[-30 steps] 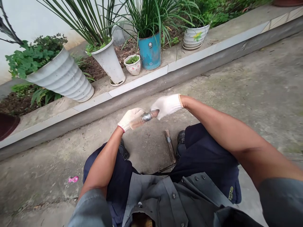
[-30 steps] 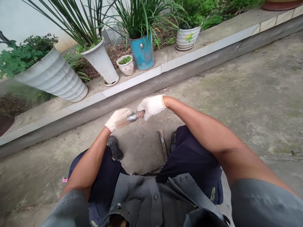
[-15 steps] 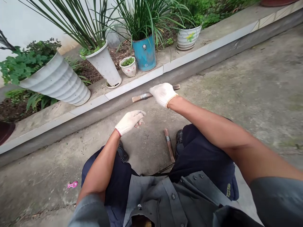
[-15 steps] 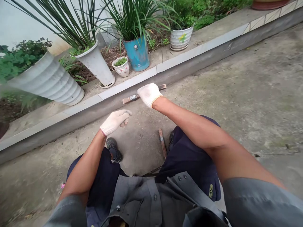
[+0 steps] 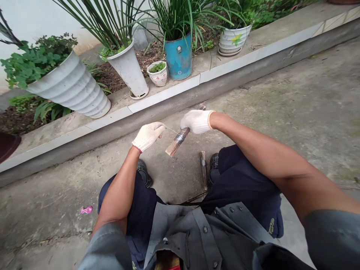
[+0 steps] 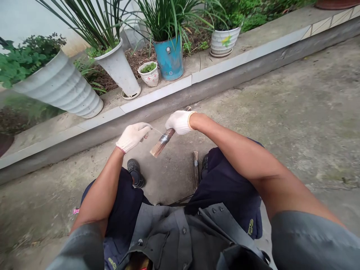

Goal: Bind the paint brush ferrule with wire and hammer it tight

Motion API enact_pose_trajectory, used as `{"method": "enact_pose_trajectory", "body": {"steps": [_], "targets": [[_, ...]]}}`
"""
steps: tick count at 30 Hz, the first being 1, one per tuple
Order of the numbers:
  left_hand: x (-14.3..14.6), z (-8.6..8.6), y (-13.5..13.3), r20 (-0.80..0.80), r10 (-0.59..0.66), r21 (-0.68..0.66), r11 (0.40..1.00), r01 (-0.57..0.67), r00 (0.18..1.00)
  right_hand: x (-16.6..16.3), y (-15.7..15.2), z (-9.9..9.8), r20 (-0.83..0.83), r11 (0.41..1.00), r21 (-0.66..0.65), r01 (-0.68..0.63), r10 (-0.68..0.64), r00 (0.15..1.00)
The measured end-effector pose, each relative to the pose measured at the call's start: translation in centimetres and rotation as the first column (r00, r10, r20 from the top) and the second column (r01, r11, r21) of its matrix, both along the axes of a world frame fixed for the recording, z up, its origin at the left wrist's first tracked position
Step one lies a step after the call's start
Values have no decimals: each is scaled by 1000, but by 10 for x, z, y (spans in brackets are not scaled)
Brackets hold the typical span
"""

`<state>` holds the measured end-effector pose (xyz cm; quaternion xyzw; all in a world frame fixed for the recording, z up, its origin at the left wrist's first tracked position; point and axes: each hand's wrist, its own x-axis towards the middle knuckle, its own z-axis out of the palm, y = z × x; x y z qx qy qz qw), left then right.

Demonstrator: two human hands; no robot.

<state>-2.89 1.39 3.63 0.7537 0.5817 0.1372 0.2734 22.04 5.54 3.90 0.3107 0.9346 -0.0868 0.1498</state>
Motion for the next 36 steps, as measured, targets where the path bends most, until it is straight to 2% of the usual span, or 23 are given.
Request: {"method": "enact_pose_trajectory", "body": {"steps": [2,4,7,10,13,16,19,24,28,30,33,36], "targets": [[2,-7,2,76,21,-20,1000,-19,997,3,-2,6,-73,990,-139,-1,-9,997],[7,-14,1,170,46,-75,997,-34,984,2,-3,13,-163,982,-177,66,-95,982],[18,-23,-6,302,60,-208,978,4,951,-2,-1,20,-283,955,-91,281,-296,912],[28,-28,-16,409,32,-290,952,97,912,-5,7,19,-329,874,43,485,-445,833],[31,-28,-19,405,7,-313,940,132,914,-4,15,11,-293,806,176,566,-506,811],[27,-20,-15,326,31,-291,954,69,945,-6,15,6,-252,792,286,540,-481,840],[17,-6,-9,213,54,-204,979,-9,976,-13,9,6,-195,799,335,500,-461,866],[4,12,-9,1,27,-57,998,-27,1000,-29,-3,7,-65,893,367,260,-254,965],[1,14,-11,-95,-16,2,1000,16,995,-32,-6,6,9,892,436,122,-140,990],[-1,13,-10,-108,-18,32,999,22,994,-28,-5,5,19,925,371,80,-94,995],[-4,9,-7,-49,5,40,999,-3,999,-17,-5,8,1,991,129,34,-35,999],[-3,3,-4,89,45,-26,999,-43,995,-8,-7,15,-74,994,-95,47,-55,996]]}}
